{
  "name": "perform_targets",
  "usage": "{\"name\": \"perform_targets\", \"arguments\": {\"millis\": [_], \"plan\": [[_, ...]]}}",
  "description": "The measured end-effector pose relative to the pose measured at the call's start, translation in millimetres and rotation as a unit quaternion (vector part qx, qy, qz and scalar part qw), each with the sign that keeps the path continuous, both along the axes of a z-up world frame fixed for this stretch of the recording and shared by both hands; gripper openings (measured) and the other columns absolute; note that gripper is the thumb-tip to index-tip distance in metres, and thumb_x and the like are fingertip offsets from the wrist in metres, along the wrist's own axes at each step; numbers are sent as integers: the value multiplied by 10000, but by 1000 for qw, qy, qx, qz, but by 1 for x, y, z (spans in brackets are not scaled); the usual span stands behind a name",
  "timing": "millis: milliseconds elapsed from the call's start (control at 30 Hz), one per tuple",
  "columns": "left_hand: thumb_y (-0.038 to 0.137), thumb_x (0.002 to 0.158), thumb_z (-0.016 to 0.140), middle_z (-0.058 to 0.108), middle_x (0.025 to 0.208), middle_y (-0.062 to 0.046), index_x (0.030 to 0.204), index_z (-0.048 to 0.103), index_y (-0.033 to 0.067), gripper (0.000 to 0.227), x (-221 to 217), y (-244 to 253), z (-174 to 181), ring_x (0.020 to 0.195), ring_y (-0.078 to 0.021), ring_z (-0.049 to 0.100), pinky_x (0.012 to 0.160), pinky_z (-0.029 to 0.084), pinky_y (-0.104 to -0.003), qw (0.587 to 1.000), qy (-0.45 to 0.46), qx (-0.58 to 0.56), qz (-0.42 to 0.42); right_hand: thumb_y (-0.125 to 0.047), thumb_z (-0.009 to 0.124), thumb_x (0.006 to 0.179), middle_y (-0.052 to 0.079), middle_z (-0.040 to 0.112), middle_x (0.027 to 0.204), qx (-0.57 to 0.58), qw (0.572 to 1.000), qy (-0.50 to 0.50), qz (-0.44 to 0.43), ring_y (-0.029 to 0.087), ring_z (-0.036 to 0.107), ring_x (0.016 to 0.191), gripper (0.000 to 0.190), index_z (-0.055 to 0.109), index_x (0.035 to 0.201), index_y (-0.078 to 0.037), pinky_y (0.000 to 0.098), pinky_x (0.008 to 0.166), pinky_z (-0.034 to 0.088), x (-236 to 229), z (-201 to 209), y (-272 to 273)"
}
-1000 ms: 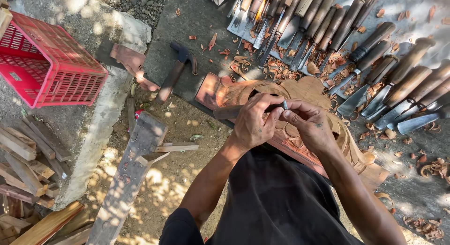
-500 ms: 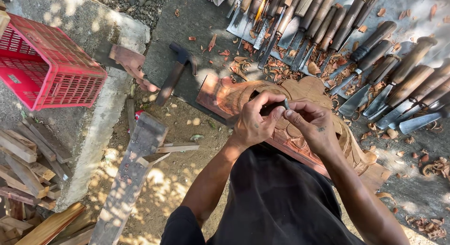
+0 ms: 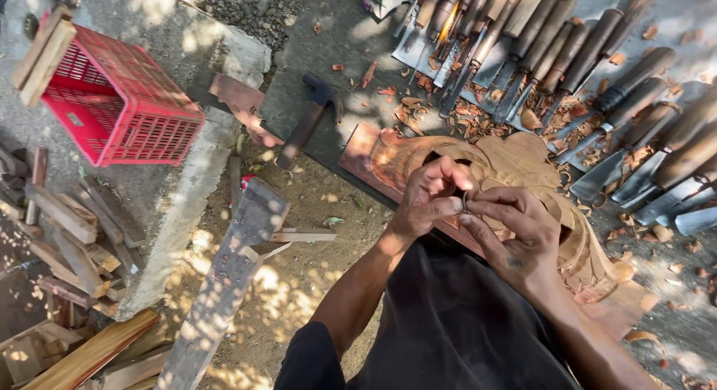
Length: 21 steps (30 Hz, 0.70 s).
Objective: Woodcarving an ornate floral pattern using a hammer and chisels.
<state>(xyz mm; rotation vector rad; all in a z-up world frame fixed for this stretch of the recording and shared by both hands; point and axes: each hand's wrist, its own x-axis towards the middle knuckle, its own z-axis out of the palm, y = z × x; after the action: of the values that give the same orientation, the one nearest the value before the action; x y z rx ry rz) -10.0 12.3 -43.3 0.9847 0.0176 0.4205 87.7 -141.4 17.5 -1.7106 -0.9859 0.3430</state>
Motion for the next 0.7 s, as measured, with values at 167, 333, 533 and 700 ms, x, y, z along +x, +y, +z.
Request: {"name": "perform_targets", "arguments": {"millis": [167,333,533,700], "plan": [[195,926,752,633,985,-96,1055,590,50,252,4,-3,-2,882,-145,568,787,467,-267,996,-23,-88,-8,-94,864,822,77,707,1058,22,1000,-12,-1,183,692,964,269,774,1074,-71,302,812,563,-5,1,2],[184,916,753,612,892,-66,1024,577,48,248,3,-6,-14,899,-162,591,832,488,-289,988,-22,-147,-29,-102,860,823,97,688,1065,30,999,-35,19,195,707,959,264,765,1068,-80,313,809,581,-5,5,4],[198,919,737,610,974,-72,1014,572,49,241,4,-8,-13,974,-168,601,900,502,-308,982,-37,-179,-35,-150,893,796,95,718,1030,-10,998,-66,8,202,717,906,255,786,1022,-99,315,739,572,-6,4,5],[153,936,726,591,966,-56,1117,592,39,253,6,-10,-6,900,-153,583,971,543,-412,969,-9,-242,-44,-207,886,802,94,701,1086,35,999,-22,-13,222,692,1038,368,749,1133,-120,353,886,554,4,-7,3]]}}
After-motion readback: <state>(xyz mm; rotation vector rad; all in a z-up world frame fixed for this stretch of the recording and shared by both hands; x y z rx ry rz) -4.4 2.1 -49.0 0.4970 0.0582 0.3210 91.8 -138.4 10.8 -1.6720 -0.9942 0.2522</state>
